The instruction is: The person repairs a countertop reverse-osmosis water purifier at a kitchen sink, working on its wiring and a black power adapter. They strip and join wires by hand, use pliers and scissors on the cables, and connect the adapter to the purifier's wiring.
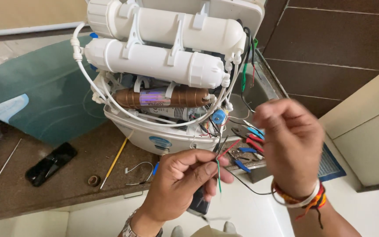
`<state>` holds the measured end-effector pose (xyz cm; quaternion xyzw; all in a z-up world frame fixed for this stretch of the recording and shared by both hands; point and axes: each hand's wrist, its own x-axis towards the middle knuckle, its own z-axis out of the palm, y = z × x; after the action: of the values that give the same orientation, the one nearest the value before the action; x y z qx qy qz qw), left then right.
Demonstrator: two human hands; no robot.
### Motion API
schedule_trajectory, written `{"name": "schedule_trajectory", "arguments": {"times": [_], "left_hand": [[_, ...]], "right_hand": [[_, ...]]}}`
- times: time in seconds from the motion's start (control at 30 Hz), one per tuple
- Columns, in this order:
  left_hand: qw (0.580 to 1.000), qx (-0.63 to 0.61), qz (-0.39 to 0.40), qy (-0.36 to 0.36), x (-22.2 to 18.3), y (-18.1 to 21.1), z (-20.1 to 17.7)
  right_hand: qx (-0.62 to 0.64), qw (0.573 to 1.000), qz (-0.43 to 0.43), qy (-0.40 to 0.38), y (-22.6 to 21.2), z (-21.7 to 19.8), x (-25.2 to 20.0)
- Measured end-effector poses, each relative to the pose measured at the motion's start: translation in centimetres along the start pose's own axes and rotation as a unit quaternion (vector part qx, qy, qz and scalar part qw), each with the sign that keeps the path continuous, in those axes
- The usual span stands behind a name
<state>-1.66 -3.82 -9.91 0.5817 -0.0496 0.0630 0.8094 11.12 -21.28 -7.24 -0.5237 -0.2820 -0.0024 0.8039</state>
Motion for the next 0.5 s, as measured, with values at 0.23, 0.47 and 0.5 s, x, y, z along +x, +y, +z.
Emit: {"name": "schedule_trajectory", "arguments": {"times": [0.23, 0.47, 0.5], "left_hand": [[0.998, -0.003, 0.033, 0.052, 0.5, -0.9, 0.6], [0.979, -0.063, 0.08, 0.178, 2.7, -1.1, 1.0], [0.974, -0.048, 0.092, 0.199, 3.1, -0.7, 1.1]], "right_hand": [[-0.219, 0.95, -0.212, 0.065, 3.7, -8.0, -2.7], [-0.465, 0.874, 0.13, 0.04, 20.1, -18.7, -6.3], [-0.522, 0.845, 0.119, -0.017, 22.1, -19.9, -7.0]]}}
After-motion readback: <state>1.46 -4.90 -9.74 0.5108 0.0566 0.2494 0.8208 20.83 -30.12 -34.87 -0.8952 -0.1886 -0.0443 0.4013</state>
